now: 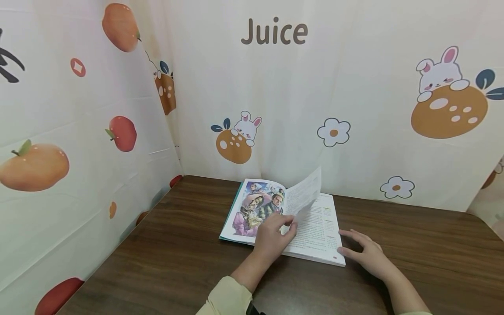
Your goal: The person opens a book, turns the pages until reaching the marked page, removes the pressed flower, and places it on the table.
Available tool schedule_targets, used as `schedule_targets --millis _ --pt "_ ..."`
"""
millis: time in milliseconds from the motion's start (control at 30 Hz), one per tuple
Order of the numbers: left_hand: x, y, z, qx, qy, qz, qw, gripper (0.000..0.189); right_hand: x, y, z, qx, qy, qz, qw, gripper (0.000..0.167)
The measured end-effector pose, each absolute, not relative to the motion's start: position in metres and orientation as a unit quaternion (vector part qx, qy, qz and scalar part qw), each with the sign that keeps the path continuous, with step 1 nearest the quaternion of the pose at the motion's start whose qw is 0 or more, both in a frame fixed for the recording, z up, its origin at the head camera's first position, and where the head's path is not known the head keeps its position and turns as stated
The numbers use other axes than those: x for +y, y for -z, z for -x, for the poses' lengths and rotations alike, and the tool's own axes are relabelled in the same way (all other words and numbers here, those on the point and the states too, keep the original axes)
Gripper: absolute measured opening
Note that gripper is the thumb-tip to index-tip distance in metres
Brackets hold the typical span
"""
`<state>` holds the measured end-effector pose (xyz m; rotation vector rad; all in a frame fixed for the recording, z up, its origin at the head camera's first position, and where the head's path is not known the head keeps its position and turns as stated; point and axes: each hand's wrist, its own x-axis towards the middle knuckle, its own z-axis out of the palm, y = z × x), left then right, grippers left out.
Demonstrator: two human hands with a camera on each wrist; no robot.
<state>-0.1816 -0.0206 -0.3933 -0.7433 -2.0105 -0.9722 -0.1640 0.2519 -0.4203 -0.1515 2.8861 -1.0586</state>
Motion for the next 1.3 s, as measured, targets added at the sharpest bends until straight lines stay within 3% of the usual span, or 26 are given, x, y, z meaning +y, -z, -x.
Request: schedule_targets --millis 667,1100,1167,1300 --pt "-0.047 0.371 0.189 -0.774 0.443 0.24 0.384 0.003 0.251 0.419 0.164 0.936 0.347 0.048 0.03 0.071" --pt "-0.08 0.358 0.197 -0.769 0.472 0.191 0.387 0.012 0.251 0.418 0.164 0.938 0.341 0.054 0.029 0.068" --pt "-0.086 0.355 0.197 -0.779 0.474 0.194 0.362 0.011 0.251 0.419 0.164 0.938 0.341 0.054 0.029 0.068" --pt "-0.1 0.347 0.196 -0.828 0.468 0.181 0.252 0.011 0.251 0.419 0.164 0.938 0.343 0.052 0.029 0.07"
